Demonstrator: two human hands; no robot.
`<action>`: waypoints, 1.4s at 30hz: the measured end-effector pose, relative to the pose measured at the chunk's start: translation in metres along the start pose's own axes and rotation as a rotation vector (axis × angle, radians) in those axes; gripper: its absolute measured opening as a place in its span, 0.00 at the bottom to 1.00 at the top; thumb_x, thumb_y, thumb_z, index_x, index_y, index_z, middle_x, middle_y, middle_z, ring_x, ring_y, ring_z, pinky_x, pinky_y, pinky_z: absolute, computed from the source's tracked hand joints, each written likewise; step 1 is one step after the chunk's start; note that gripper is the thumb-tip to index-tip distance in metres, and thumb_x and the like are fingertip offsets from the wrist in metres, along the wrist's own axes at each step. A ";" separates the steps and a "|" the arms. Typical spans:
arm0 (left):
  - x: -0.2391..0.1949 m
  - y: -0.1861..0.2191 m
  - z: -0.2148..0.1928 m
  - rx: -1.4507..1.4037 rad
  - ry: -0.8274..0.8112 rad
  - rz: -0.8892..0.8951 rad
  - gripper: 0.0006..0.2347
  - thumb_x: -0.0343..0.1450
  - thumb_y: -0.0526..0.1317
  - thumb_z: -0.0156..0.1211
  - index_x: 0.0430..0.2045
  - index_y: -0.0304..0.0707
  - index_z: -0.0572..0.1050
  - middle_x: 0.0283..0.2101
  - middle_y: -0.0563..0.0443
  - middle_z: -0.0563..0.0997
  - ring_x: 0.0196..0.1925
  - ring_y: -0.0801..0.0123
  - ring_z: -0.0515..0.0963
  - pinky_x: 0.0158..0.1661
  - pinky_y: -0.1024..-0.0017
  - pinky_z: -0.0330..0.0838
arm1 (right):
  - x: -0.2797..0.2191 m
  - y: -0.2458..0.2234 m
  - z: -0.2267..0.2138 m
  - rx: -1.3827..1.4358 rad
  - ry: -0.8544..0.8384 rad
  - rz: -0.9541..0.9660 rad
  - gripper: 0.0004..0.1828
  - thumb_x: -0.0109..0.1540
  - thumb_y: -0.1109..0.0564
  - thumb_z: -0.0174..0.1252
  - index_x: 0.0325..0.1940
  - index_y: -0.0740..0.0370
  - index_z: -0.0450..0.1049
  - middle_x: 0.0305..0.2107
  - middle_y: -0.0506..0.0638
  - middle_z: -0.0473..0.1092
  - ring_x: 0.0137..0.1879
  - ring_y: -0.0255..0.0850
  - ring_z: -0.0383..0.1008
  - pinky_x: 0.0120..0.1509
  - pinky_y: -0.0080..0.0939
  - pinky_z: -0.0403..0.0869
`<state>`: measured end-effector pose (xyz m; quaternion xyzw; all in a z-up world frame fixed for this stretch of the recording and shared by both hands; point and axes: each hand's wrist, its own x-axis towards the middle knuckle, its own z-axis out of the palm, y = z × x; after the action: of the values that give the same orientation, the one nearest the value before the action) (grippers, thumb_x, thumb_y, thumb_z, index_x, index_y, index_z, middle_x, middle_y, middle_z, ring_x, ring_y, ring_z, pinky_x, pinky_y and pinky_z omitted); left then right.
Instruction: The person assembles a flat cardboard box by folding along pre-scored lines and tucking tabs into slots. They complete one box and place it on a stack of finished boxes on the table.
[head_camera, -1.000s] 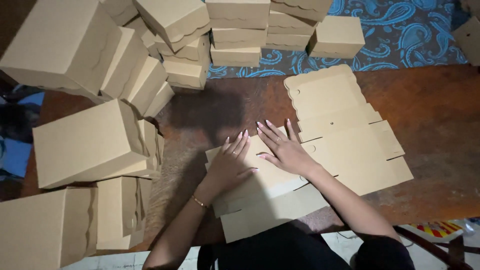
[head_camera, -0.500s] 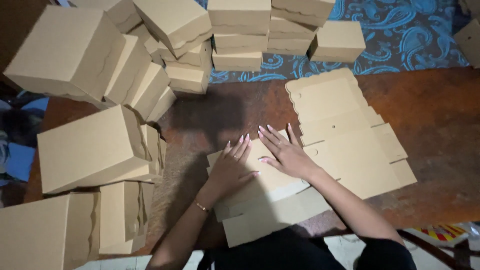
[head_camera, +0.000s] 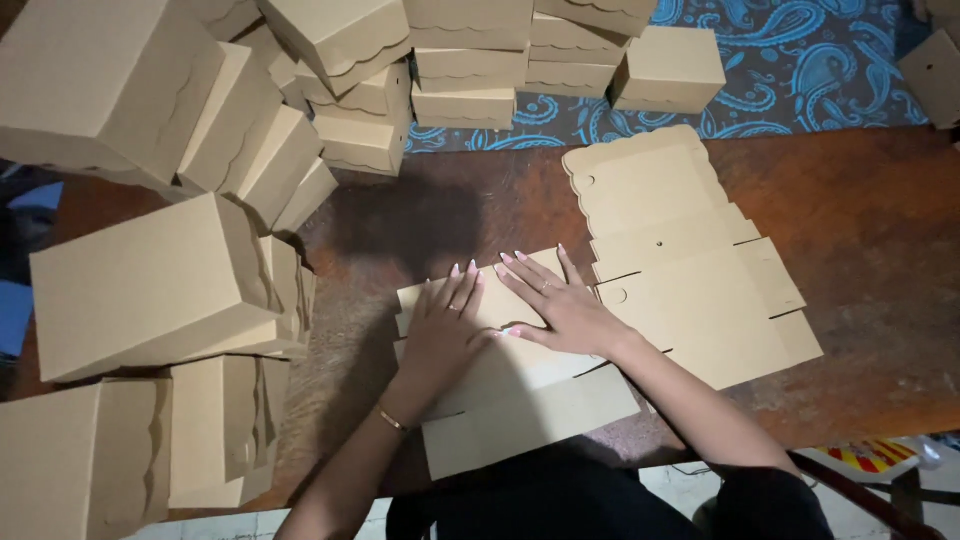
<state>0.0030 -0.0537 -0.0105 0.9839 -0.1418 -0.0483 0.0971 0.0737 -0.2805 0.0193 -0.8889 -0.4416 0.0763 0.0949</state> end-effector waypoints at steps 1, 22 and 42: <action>0.000 0.002 -0.006 -0.004 0.002 -0.002 0.34 0.75 0.62 0.40 0.73 0.44 0.51 0.79 0.50 0.48 0.79 0.56 0.46 0.71 0.44 0.42 | -0.001 -0.001 0.000 -0.003 -0.004 -0.001 0.43 0.66 0.28 0.43 0.79 0.50 0.49 0.77 0.51 0.45 0.81 0.45 0.41 0.78 0.76 0.33; 0.004 -0.004 -0.008 -0.013 0.004 0.031 0.39 0.70 0.66 0.45 0.72 0.39 0.52 0.76 0.43 0.53 0.78 0.57 0.49 0.69 0.36 0.45 | 0.002 -0.008 -0.003 0.005 -0.042 0.105 0.51 0.65 0.23 0.40 0.81 0.56 0.41 0.78 0.54 0.41 0.83 0.45 0.36 0.81 0.68 0.28; -0.017 -0.024 -0.043 -0.180 0.033 0.129 0.66 0.34 0.75 0.72 0.72 0.56 0.53 0.76 0.51 0.52 0.78 0.45 0.46 0.69 0.32 0.44 | -0.012 -0.016 -0.065 0.122 -0.380 0.219 0.76 0.43 0.25 0.74 0.81 0.55 0.40 0.78 0.57 0.36 0.84 0.51 0.29 0.80 0.72 0.29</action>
<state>-0.0012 -0.0183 0.0274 0.9607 -0.1983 -0.0384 0.1905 0.0690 -0.2875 0.0871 -0.8938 -0.3469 0.2788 0.0547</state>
